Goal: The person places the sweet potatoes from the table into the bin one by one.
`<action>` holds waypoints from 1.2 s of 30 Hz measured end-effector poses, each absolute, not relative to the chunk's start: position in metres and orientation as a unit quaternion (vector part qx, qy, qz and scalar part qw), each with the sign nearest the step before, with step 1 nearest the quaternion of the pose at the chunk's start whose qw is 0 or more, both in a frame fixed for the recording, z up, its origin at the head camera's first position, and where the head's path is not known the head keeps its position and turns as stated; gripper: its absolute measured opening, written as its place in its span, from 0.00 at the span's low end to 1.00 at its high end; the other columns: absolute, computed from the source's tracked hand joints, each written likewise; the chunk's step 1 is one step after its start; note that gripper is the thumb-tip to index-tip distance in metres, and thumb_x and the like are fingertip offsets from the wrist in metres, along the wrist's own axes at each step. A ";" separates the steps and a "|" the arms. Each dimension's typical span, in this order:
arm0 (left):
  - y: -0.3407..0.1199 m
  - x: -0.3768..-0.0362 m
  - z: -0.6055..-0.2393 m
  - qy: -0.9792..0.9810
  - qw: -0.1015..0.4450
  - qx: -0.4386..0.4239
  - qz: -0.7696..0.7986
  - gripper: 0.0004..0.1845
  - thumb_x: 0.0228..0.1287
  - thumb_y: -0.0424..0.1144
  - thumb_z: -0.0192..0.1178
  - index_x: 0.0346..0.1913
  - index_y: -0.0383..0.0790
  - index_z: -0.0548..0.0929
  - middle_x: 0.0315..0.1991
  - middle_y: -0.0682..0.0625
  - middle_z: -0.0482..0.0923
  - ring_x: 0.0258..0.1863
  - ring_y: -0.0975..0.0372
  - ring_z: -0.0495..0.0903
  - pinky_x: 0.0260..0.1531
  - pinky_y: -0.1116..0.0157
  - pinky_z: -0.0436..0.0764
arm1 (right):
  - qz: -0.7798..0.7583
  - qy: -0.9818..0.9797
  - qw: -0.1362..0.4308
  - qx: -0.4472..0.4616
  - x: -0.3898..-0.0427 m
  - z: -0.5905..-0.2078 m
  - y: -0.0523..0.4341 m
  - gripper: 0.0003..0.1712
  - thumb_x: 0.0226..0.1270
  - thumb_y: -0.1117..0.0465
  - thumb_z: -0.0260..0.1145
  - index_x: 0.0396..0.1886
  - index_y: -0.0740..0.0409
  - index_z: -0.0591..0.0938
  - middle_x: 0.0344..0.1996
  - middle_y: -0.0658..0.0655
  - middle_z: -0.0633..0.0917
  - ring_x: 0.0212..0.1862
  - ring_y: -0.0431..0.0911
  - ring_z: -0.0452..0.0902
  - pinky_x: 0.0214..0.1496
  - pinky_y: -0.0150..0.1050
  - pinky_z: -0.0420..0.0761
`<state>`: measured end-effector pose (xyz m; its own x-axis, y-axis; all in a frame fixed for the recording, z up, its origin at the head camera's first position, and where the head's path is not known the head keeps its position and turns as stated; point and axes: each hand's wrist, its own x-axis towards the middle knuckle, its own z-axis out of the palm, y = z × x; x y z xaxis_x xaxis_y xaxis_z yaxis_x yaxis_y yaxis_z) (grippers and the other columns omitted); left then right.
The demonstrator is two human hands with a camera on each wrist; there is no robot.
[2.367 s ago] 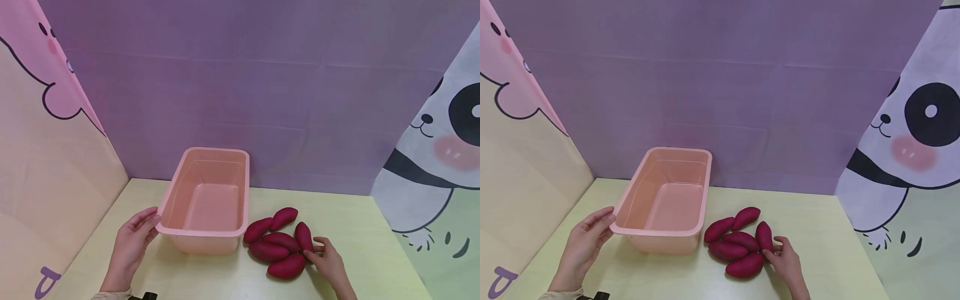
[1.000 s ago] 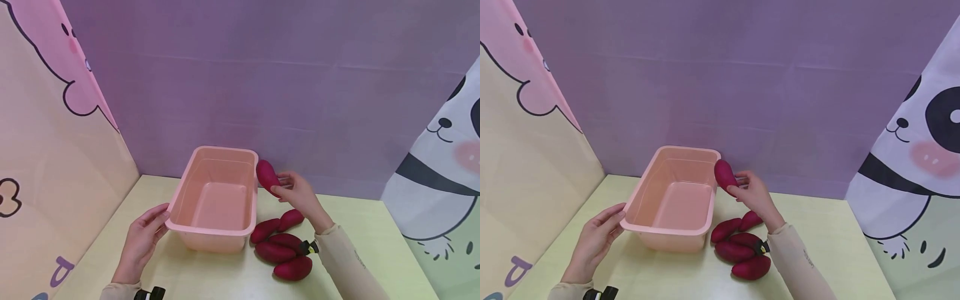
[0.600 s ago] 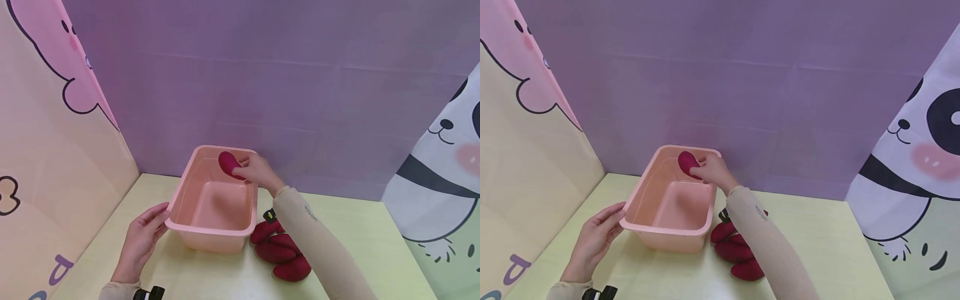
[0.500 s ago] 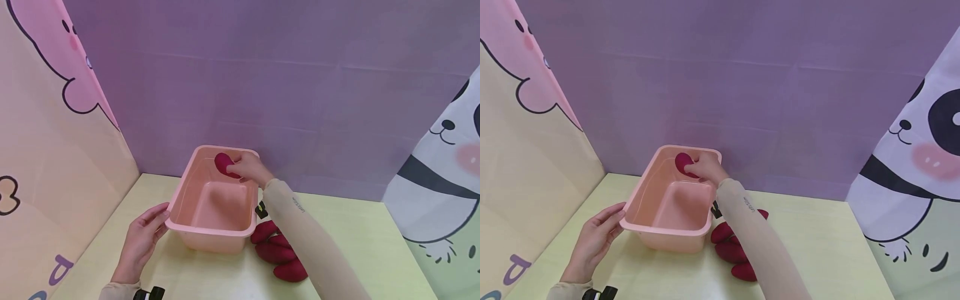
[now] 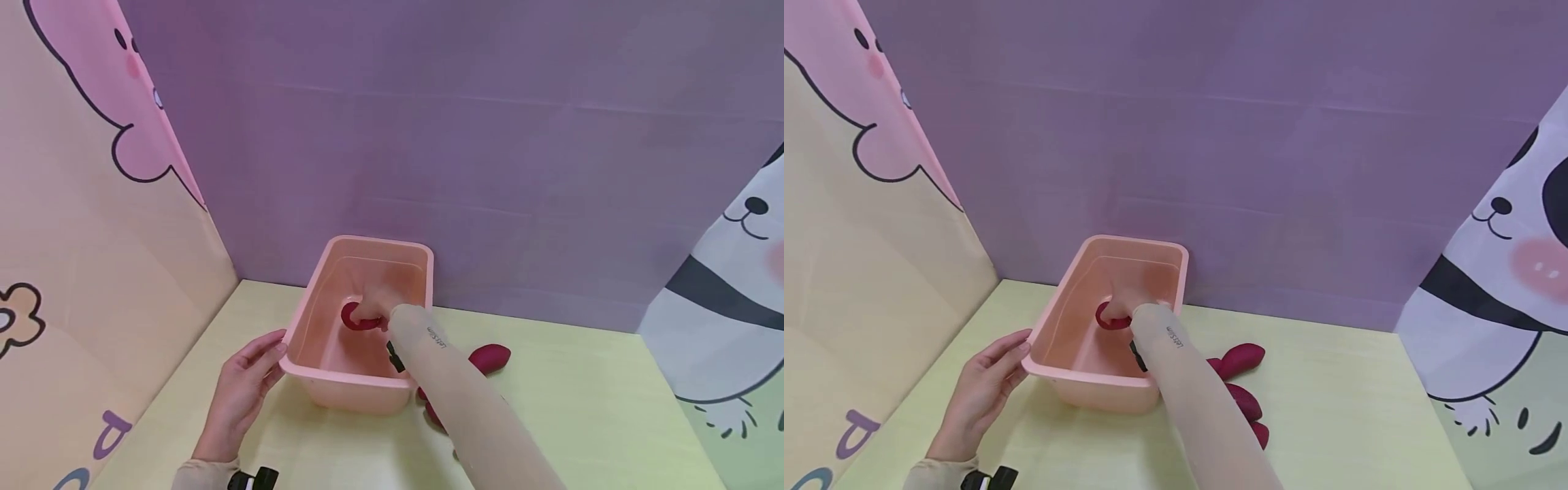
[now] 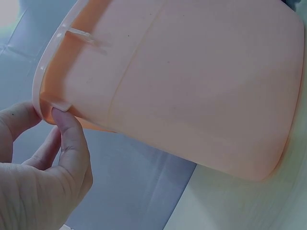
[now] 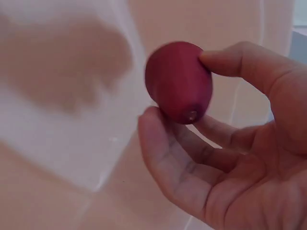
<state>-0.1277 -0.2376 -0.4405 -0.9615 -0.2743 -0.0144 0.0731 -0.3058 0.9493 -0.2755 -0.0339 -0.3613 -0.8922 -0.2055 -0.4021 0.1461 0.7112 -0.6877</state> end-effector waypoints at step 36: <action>-0.227 -0.134 -0.441 -0.577 0.098 0.085 -0.806 0.14 0.68 0.33 0.66 0.55 0.39 0.85 0.46 0.52 0.83 0.41 0.63 0.83 0.45 0.68 0.84 | -0.251 0.912 0.077 -0.316 -0.267 -0.310 0.057 0.19 0.66 0.57 0.69 0.52 0.60 0.79 0.40 0.55 0.86 0.43 0.47 0.82 0.45 0.42 0.82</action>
<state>-0.1335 -0.2267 -0.4414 -0.9664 -0.2560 -0.0235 0.0604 -0.3147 0.9473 -0.2666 0.0565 -0.3100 -0.7883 -0.6150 0.0179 -0.5375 0.6742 -0.5065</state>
